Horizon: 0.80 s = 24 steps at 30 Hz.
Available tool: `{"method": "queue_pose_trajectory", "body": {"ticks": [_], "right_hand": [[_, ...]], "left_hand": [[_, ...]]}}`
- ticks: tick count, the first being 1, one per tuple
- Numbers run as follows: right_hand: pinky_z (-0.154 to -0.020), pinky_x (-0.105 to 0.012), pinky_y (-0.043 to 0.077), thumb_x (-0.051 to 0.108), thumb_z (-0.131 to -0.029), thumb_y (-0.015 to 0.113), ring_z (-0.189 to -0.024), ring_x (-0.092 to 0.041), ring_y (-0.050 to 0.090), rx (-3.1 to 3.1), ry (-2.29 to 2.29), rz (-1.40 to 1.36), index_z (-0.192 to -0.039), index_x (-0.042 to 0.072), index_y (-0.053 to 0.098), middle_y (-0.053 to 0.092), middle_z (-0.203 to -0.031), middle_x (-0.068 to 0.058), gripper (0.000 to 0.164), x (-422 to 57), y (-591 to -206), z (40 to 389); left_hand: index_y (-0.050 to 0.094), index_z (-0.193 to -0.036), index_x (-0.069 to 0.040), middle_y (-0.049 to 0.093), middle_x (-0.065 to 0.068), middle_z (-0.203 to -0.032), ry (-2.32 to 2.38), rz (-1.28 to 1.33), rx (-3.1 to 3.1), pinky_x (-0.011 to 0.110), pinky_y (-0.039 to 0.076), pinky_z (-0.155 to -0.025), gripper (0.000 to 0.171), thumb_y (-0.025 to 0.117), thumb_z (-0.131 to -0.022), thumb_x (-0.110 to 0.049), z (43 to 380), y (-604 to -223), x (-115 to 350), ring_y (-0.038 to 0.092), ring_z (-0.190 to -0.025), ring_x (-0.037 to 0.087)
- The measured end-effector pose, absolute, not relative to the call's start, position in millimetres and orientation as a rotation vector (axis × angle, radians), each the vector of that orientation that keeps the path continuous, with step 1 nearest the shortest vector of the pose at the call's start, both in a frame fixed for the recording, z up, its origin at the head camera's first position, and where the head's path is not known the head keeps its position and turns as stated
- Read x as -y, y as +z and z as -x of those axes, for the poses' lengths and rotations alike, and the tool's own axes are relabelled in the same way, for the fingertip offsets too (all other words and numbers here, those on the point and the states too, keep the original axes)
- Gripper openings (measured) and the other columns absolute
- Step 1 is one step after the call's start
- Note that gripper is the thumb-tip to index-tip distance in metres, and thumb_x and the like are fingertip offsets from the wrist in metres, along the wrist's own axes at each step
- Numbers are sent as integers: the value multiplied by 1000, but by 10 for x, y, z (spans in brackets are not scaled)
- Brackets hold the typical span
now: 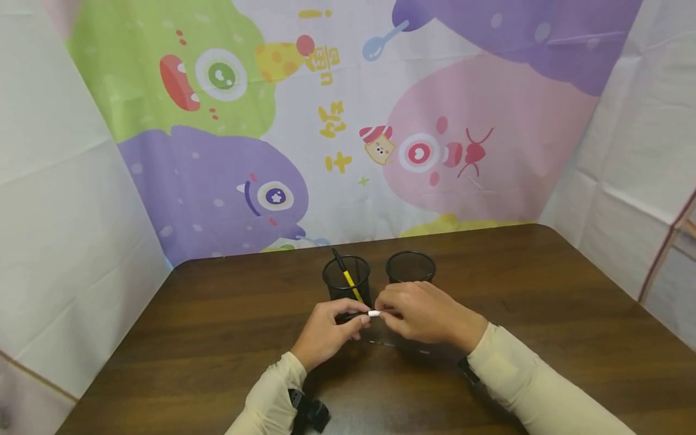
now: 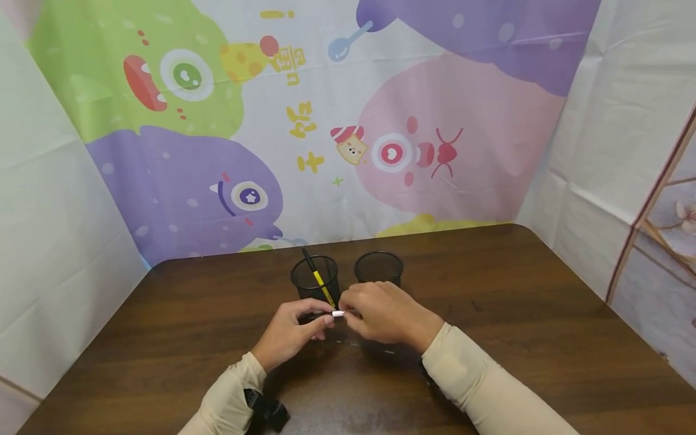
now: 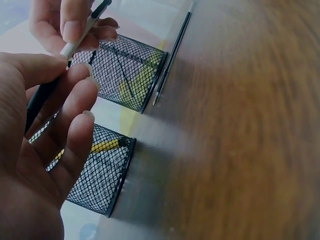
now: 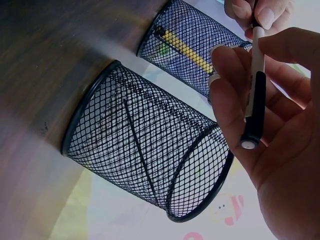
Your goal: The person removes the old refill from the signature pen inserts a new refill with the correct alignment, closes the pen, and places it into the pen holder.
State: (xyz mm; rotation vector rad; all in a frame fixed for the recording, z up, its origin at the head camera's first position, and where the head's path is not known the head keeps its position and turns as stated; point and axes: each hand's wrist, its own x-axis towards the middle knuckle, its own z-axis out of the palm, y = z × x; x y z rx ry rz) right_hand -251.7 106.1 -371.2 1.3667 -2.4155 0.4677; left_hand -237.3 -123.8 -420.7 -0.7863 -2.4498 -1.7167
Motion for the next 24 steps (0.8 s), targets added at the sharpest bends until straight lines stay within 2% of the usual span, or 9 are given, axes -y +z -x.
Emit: {"method": "queue_pose_trajectory", "body": {"ticks": [8, 14, 24], "right_hand": [[-60, -21, 47, 13, -91, 69, -67, 0, 51, 2413, 510, -1364, -91, 18, 70, 61, -85, 11, 5, -1075, -3726, 2513], [-61, -21, 48, 13, -92, 68, -67, 0, 52, 2394, 525, -1362, -93, 15, 71, 62, -87, 10, 4, -1074, -3732, 2508], [-62, -21, 49, 10, -92, 68, -70, -2, 54, 2369, 585, -1358, -95, 14, 70, 60, -90, 8, 5, -1072, -3739, 2502]], "left_hand": [[74, -108, -14, 73, -4, -89, -1693, 791, 2440, 33, 58, -64, 15, 74, -93, -14, 2369, -4207, 1233, 68, -65, 17], [72, -109, -12, 74, -5, -90, -1685, 773, 2446, 32, 57, -65, 20, 76, -91, -18, 2370, -4210, 1244, 68, -64, 17], [69, -102, -13, 74, 1, -88, -1719, 742, 2429, 33, 57, -63, 15, 77, -90, -18, 2369, -4198, 1251, 67, -64, 18]]}}
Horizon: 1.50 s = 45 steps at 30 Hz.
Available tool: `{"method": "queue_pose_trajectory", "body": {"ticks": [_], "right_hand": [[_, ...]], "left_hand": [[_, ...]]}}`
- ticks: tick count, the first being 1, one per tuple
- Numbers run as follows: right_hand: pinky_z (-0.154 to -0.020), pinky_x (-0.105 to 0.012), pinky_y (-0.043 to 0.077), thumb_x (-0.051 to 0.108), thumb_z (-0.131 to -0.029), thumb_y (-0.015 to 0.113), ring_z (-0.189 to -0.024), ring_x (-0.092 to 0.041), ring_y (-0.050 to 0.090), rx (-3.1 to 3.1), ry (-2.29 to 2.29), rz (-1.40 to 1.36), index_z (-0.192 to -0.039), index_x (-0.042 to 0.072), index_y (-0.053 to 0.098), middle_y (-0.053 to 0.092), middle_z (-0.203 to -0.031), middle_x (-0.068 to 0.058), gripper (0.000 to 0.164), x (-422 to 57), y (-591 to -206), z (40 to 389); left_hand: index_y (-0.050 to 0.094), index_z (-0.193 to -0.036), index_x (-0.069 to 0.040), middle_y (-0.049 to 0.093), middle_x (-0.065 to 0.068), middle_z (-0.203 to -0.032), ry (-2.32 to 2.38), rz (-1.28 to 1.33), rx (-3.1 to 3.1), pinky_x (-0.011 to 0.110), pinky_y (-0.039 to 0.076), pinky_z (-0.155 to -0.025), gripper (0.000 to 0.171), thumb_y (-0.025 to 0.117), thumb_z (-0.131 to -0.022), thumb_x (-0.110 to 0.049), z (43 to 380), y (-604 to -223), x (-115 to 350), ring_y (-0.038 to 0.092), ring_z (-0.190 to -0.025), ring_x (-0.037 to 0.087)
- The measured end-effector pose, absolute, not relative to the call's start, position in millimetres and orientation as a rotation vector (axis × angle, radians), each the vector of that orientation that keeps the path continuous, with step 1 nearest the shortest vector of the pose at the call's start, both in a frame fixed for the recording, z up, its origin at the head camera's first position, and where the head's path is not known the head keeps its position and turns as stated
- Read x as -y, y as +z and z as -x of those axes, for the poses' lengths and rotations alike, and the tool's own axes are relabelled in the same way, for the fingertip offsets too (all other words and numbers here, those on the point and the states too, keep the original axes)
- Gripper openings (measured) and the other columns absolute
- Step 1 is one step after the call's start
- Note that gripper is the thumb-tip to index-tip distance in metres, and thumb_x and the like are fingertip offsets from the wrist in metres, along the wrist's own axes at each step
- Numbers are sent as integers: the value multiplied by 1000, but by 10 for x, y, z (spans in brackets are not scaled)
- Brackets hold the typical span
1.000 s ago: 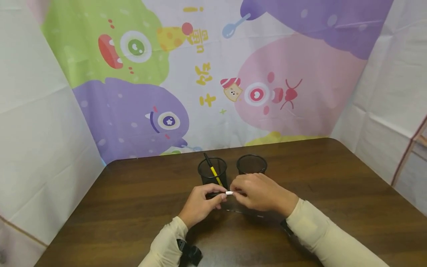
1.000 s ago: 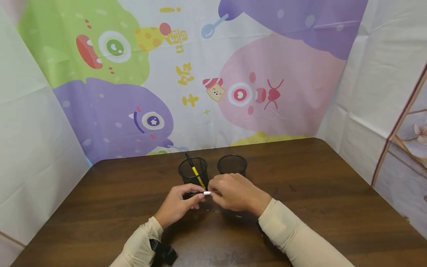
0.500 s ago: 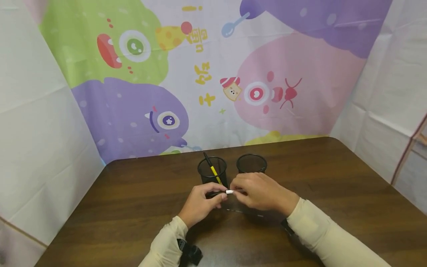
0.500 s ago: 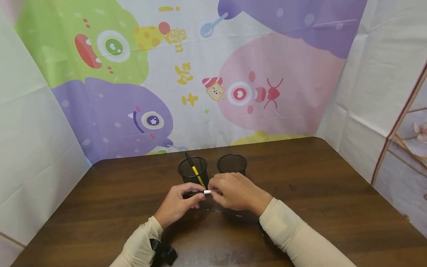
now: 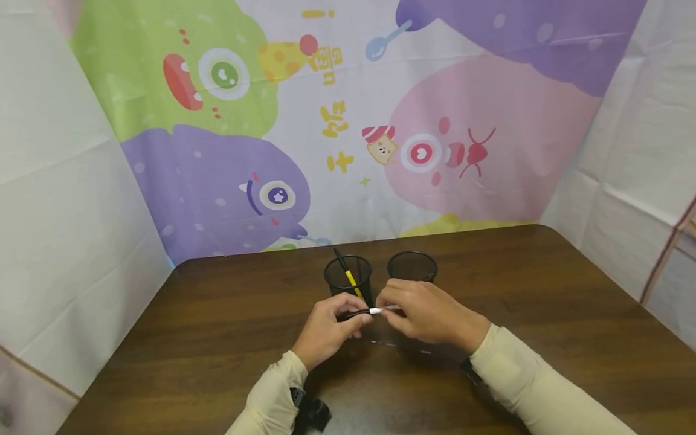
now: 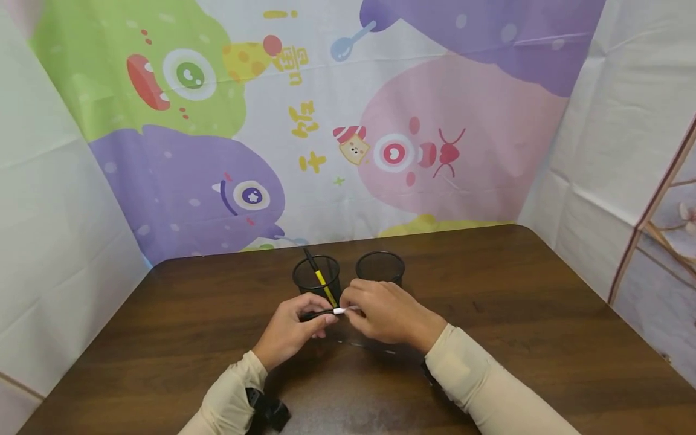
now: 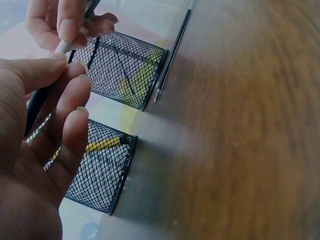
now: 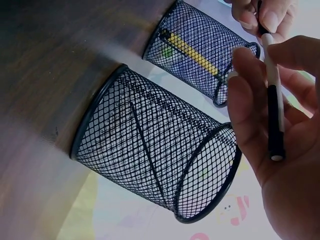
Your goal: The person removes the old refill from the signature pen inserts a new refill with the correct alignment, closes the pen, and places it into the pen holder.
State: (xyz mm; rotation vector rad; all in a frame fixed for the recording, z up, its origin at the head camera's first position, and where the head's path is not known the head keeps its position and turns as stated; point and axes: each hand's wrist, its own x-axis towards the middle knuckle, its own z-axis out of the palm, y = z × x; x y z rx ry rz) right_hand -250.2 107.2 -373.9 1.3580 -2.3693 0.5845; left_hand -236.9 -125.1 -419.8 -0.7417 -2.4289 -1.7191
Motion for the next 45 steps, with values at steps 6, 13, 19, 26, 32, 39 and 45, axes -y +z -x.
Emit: {"method": "queue_pose_trajectory", "body": {"ticks": [6, 13, 19, 26, 32, 39, 45], "right_hand": [[-63, -21, 49, 10, -92, 69, -72, -3, 54, 2357, 629, -1355, -97, 13, 70, 59, -93, 7, 6, -1085, -3760, 2511], [-63, -20, 49, 6, -90, 72, -72, -3, 52, 2348, 656, -1361, -99, 13, 70, 58, -93, 6, 12, -1080, -3756, 2522], [-66, -20, 50, 5, -90, 71, -76, -4, 55, 2348, 662, -1376, -101, 12, 70, 59, -95, 6, 13, -1076, -3777, 2539], [-67, -22, 50, 11, -94, 69, -77, -3, 56, 2362, 627, -1368, -103, 13, 70, 61, -96, 7, 9, -1077, -3764, 2522], [-67, -24, 50, 11, -94, 70, -76, -2, 55, 2366, 631, -1353, -101, 13, 71, 63, -94, 8, 7, -1080, -3770, 2533], [-65, -24, 49, 15, -95, 70, -73, -3, 55, 2377, 598, -1336, -99, 16, 71, 63, -92, 10, 4, -1072, -3763, 2515], [-65, -24, 50, 19, -98, 65, -73, -2, 54, 2398, 569, -1321, -101, 15, 73, 63, -92, 11, 8, -1071, -3763, 2511]], "left_hand": [[70, -103, -7, 73, 6, -90, -1791, 703, 2401, 32, 58, -62, 16, 76, -91, -15, 2394, -4220, 1234, 67, -63, 20], [71, -106, -3, 71, 21, -92, -1869, 708, 2368, 33, 58, -62, 13, 70, -95, -10, 2390, -4201, 1249, 66, -67, 20], [72, -109, -5, 70, 16, -91, -1865, 703, 2362, 34, 58, -62, 18, 72, -95, -15, 2392, -4212, 1265, 67, -66, 20], [71, -116, -1, 72, 11, -92, -1877, 706, 2361, 32, 57, -62, 24, 70, -96, -15, 2384, -4206, 1271, 67, -66, 19], [69, -118, -1, 73, 13, -96, -1895, 745, 2329, 33, 58, -63, 25, 67, -99, -15, 2391, -4209, 1265, 66, -66, 19], [69, -112, -2, 74, 13, -98, -1918, 723, 2307, 32, 58, -63, 18, 68, -97, -11, 2390, -4216, 1264, 66, -67, 19], [70, -112, -5, 74, 12, -98, -1887, 715, 2320, 36, 58, -63, 18, 71, -95, -13, 2383, -4218, 1272, 66, -67, 21]]}}
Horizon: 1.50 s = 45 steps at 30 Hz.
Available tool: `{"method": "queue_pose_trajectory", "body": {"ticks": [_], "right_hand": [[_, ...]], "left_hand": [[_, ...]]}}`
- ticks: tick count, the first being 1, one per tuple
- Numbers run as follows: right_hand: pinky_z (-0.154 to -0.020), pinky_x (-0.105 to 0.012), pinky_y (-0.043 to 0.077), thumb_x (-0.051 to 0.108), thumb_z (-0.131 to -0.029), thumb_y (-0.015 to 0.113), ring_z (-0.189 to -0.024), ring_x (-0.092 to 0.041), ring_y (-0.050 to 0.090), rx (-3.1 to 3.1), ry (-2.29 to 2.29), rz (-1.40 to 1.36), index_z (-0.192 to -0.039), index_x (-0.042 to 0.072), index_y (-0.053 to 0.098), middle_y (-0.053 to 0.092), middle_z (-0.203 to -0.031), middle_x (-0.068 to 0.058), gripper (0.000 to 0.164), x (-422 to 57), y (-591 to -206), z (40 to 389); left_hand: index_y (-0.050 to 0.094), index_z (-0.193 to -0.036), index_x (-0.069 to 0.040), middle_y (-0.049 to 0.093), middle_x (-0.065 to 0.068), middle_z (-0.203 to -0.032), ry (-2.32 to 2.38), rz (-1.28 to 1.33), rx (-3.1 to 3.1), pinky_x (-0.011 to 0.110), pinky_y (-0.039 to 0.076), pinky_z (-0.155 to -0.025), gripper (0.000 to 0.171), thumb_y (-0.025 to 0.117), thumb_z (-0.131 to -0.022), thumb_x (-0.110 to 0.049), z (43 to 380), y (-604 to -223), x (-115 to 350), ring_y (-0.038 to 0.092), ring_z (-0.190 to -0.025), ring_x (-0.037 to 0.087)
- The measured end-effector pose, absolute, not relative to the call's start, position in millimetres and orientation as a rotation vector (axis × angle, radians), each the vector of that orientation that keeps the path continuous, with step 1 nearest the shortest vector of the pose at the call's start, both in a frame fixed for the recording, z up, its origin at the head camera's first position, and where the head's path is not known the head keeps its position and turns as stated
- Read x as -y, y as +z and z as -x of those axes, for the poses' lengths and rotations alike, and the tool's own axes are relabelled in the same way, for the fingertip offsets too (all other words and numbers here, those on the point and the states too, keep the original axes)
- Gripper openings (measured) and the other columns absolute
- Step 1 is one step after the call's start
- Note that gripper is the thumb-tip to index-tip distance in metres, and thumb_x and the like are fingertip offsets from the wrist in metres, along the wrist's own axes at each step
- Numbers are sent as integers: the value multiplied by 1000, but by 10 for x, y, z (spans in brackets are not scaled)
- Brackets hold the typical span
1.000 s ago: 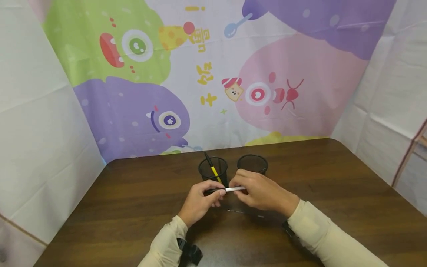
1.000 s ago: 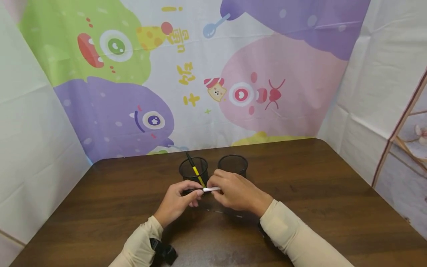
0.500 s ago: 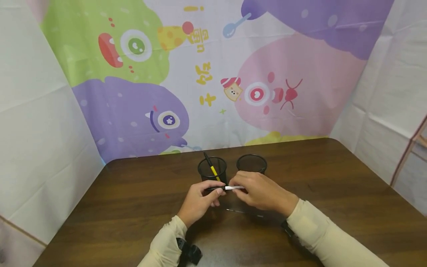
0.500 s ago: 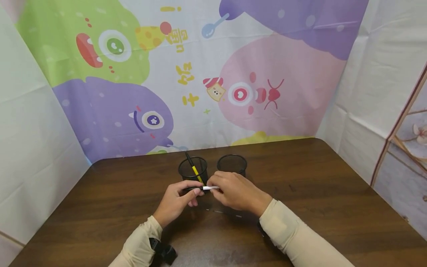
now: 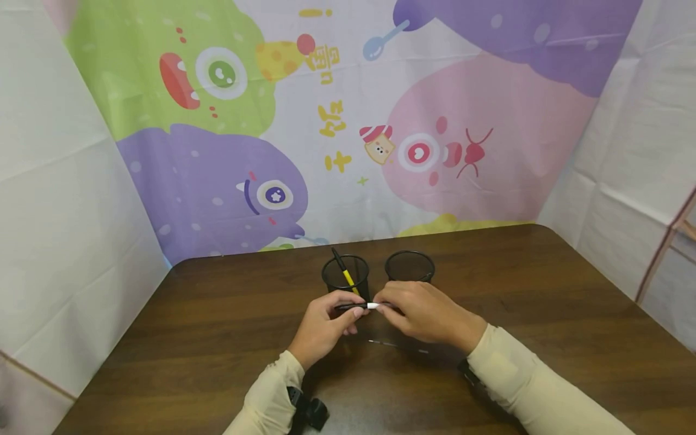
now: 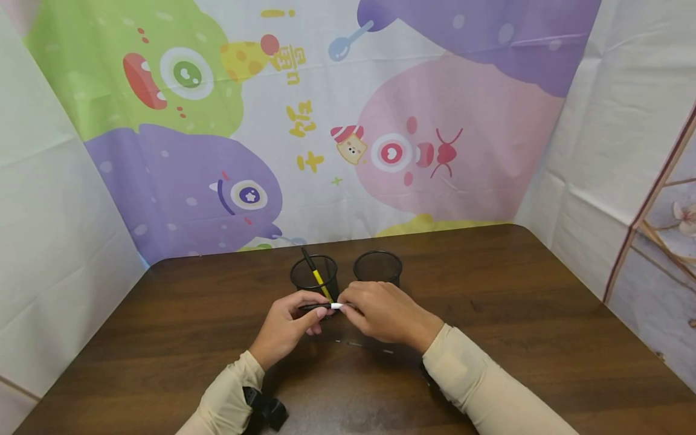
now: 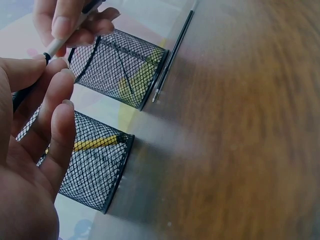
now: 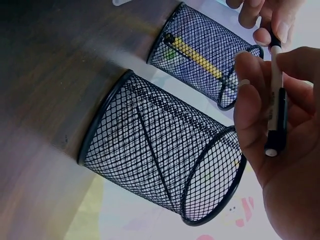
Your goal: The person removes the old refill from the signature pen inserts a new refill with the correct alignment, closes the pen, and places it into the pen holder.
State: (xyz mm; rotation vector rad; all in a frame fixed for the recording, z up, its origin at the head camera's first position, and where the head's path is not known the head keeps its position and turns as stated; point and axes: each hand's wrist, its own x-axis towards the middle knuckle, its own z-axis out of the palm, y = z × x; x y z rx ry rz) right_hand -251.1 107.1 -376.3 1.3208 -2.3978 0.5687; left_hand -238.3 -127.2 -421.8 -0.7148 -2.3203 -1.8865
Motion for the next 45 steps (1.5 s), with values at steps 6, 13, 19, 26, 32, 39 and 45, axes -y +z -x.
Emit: {"method": "queue_pose_trajectory", "body": {"ticks": [6, 13, 19, 26, 32, 39, 45], "right_hand": [[-65, -24, 49, 17, -99, 65, -73, -1, 53, 2404, 619, -1316, -103, 14, 72, 62, -92, 10, 9, -1061, -3768, 2505], [-67, -25, 50, 9, -93, 71, -75, -4, 54, 2429, 707, -1310, -103, 12, 64, 60, -91, 8, 12, -1055, -3773, 2506], [-65, -25, 49, 12, -94, 70, -72, -4, 53, 2440, 667, -1288, -96, 15, 63, 57, -86, 12, 8, -1062, -3784, 2506], [-62, -24, 48, 17, -95, 70, -69, -2, 51, 2431, 598, -1272, -95, 18, 66, 58, -86, 13, 4, -1063, -3801, 2499], [-61, -23, 47, 20, -98, 66, -67, -1, 51, 2442, 579, -1275, -96, 17, 69, 61, -86, 13, 5, -1058, -3786, 2497], [-63, -24, 48, 21, -101, 63, -69, -1, 52, 2442, 576, -1298, -100, 14, 71, 63, -90, 11, 11, -1058, -3792, 2504], [-64, -25, 50, 22, -100, 64, -71, -2, 54, 2458, 600, -1295, -103, 14, 71, 64, -91, 11, 10, -1069, -3783, 2491]], "left_hand": [[70, -111, -5, 73, 11, -98, -1891, 699, 2326, 36, 58, -64, 19, 72, -94, -13, 2377, -4205, 1268, 66, -67, 21], [70, -111, -4, 73, 12, -99, -1892, 700, 2308, 31, 58, -63, 20, 73, -93, -11, 2384, -4205, 1259, 66, -66, 20], [71, -110, -4, 72, 12, -97, -1891, 713, 2298, 32, 58, -63, 19, 74, -93, -12, 2393, -4217, 1254, 66, -67, 19], [72, -109, -7, 70, 10, -96, -1879, 706, 2323, 32, 58, -63, 18, 74, -93, -15, 2386, -4215, 1261, 66, -68, 19], [72, -109, -8, 70, 9, -94, -1853, 707, 2336, 32, 57, -63, 18, 74, -93, -14, 2386, -4211, 1271, 66, -68, 19], [72, -110, -8, 71, 9, -96, -1821, 745, 2323, 34, 58, -63, 19, 74, -93, -15, 2385, -4221, 1280, 66, -68, 19], [72, -111, -6, 71, 3, -96, -1805, 747, 2330, 34, 58, -62, 21, 73, -94, -17, 2378, -4218, 1282, 67, -68, 20]]}}
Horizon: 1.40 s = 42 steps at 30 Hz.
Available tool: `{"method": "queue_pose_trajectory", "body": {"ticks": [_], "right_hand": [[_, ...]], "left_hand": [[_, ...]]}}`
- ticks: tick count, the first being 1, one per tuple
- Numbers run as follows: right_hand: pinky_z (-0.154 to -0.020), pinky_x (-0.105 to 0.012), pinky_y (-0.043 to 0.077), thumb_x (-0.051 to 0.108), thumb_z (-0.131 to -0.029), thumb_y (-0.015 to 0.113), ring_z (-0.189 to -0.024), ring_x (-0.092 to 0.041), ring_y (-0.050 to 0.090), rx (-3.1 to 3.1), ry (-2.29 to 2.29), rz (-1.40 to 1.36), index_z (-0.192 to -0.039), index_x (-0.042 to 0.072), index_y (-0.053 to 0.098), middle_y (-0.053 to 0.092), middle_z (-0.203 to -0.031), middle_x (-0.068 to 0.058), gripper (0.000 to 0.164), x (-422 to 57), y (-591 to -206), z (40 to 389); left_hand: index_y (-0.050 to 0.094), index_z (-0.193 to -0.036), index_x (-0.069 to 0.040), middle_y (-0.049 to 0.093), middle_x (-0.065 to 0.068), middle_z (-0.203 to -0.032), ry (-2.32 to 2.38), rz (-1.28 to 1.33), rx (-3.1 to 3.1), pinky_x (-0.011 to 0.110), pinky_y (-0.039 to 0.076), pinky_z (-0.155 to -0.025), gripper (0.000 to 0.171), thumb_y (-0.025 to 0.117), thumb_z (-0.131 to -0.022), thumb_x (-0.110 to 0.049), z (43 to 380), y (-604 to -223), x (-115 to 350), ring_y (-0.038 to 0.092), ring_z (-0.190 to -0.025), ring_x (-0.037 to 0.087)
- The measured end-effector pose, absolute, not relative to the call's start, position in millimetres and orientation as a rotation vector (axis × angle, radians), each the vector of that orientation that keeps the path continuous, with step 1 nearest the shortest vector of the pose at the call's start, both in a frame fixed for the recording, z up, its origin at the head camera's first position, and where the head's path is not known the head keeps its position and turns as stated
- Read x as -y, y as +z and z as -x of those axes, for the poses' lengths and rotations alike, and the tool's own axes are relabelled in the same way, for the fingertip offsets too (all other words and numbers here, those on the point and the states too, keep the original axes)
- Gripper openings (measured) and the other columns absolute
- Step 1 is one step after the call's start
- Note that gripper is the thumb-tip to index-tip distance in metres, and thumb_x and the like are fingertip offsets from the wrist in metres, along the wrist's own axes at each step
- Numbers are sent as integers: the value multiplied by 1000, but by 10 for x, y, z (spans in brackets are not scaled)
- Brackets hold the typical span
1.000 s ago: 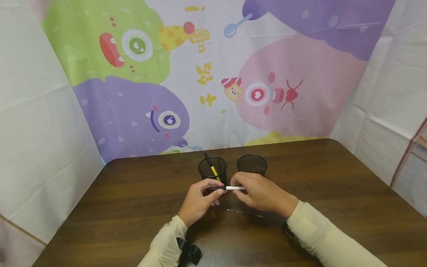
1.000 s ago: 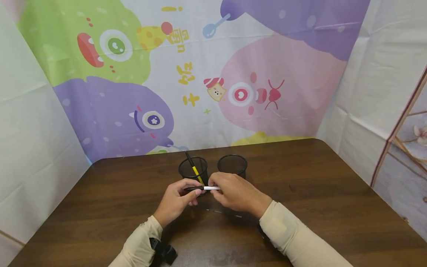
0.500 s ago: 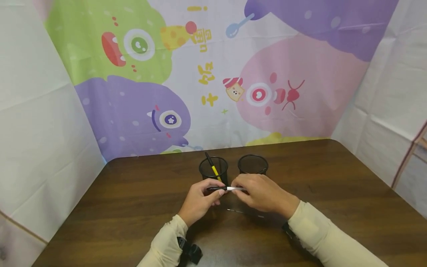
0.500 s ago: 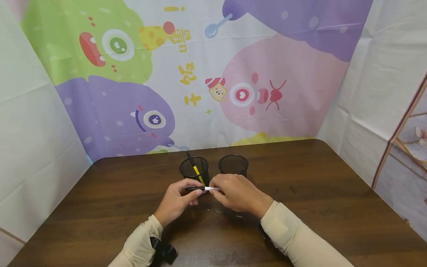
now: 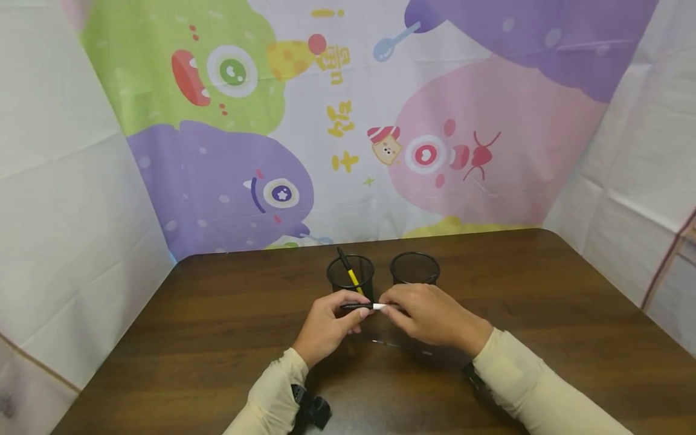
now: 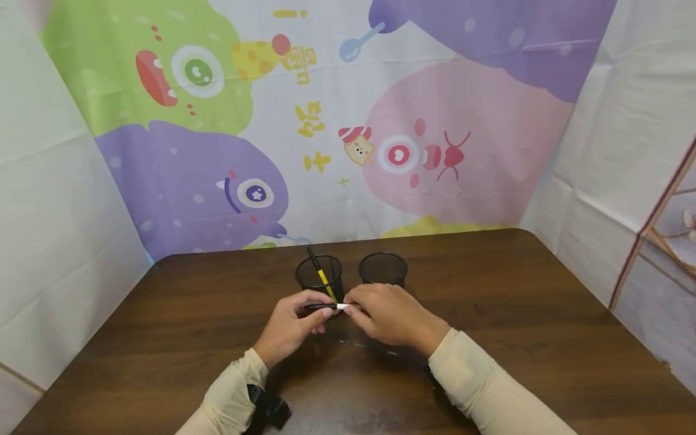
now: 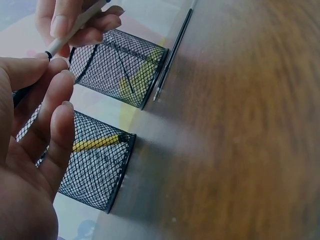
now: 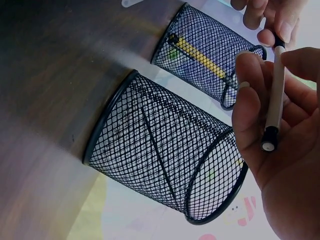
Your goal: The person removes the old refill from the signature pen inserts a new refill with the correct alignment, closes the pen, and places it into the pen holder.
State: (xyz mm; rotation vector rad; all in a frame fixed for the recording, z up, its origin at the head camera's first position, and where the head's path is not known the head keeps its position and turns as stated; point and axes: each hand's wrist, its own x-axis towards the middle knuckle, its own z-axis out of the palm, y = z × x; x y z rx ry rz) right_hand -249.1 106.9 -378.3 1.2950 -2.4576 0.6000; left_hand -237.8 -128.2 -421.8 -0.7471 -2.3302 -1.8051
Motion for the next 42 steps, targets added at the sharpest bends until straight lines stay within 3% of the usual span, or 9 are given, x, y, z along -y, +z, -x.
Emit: {"method": "queue_pose_trajectory", "body": {"ticks": [11, 28, 33, 42], "right_hand": [[-54, -21, 42, 17, -92, 74, -61, -1, 46, 2486, 616, -1265, -95, 19, 57, 53, -77, 14, 17, -1090, -3775, 2514], [-55, -23, 42, 20, -96, 69, -61, -2, 45, 2512, 633, -1283, -93, 20, 62, 52, -75, 15, 8, -1085, -3766, 2502], [-55, -23, 42, 20, -98, 67, -61, -1, 45, 2511, 638, -1293, -93, 21, 63, 53, -76, 16, 6, -1090, -3768, 2499], [-55, -23, 43, 23, -101, 62, -60, -1, 44, 2538, 659, -1293, -95, 20, 66, 52, -75, 17, 8, -1086, -3787, 2516]], "left_hand": [[72, -112, -5, 72, 4, -97, -1822, 744, 2323, 35, 58, -62, 22, 74, -93, -18, 2375, -4196, 1274, 67, -67, 20], [71, -113, -2, 71, 7, -96, -1811, 763, 2330, 34, 58, -63, 24, 73, -94, -17, 2370, -4202, 1281, 67, -68, 19], [72, -112, -6, 71, 6, -95, -1808, 754, 2335, 34, 58, -63, 22, 73, -93, -17, 2371, -4208, 1280, 67, -68, 19], [72, -112, -5, 71, 5, -98, -1823, 738, 2328, 35, 58, -63, 23, 74, -93, -17, 2378, -4209, 1285, 67, -68, 20]]}}
